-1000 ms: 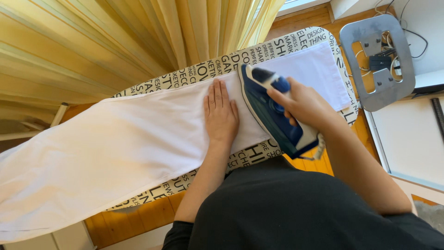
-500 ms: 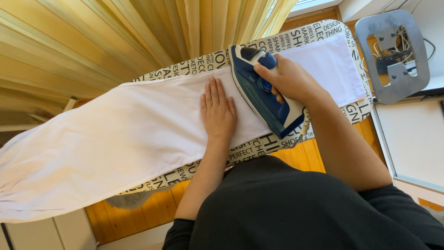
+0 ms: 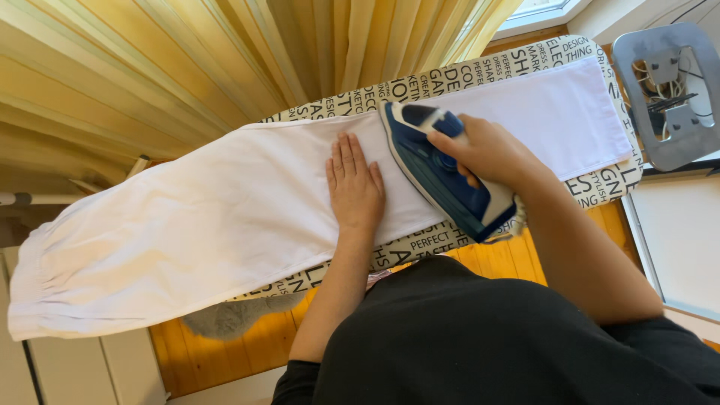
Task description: The person irons a white garment on an ironing board using an iron, smoothing different sections of the fabric and turning the garment over to iron both sides.
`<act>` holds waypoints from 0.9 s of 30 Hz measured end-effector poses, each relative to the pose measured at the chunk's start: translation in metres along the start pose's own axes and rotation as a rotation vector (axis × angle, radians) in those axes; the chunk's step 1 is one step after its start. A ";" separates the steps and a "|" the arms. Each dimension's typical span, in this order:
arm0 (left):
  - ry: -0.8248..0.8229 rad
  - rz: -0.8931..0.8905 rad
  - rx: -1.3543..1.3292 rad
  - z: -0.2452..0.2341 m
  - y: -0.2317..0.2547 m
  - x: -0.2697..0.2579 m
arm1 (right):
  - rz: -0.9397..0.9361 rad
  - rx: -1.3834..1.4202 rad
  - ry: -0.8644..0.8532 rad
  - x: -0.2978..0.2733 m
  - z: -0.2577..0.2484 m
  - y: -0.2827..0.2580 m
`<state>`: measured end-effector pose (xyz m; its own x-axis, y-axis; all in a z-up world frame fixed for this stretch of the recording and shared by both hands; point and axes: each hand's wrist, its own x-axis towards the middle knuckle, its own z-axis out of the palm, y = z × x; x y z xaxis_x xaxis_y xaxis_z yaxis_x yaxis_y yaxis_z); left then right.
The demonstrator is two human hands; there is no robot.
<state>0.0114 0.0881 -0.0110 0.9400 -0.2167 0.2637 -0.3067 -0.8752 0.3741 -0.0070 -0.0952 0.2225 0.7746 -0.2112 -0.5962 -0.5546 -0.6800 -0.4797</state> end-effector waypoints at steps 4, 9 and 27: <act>0.002 -0.025 0.024 -0.008 -0.015 -0.001 | -0.122 0.024 0.002 0.011 0.008 -0.039; 0.056 -0.025 0.050 -0.006 -0.039 0.014 | -0.023 -0.031 -0.029 -0.009 0.019 -0.019; 0.194 -0.110 0.155 -0.027 -0.099 0.008 | -0.222 -0.152 -0.058 0.012 0.056 -0.082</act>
<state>0.0449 0.1853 -0.0217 0.9154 -0.0430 0.4002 -0.1638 -0.9480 0.2730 0.0306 -0.0030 0.2188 0.8510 -0.0078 -0.5252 -0.3178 -0.8037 -0.5031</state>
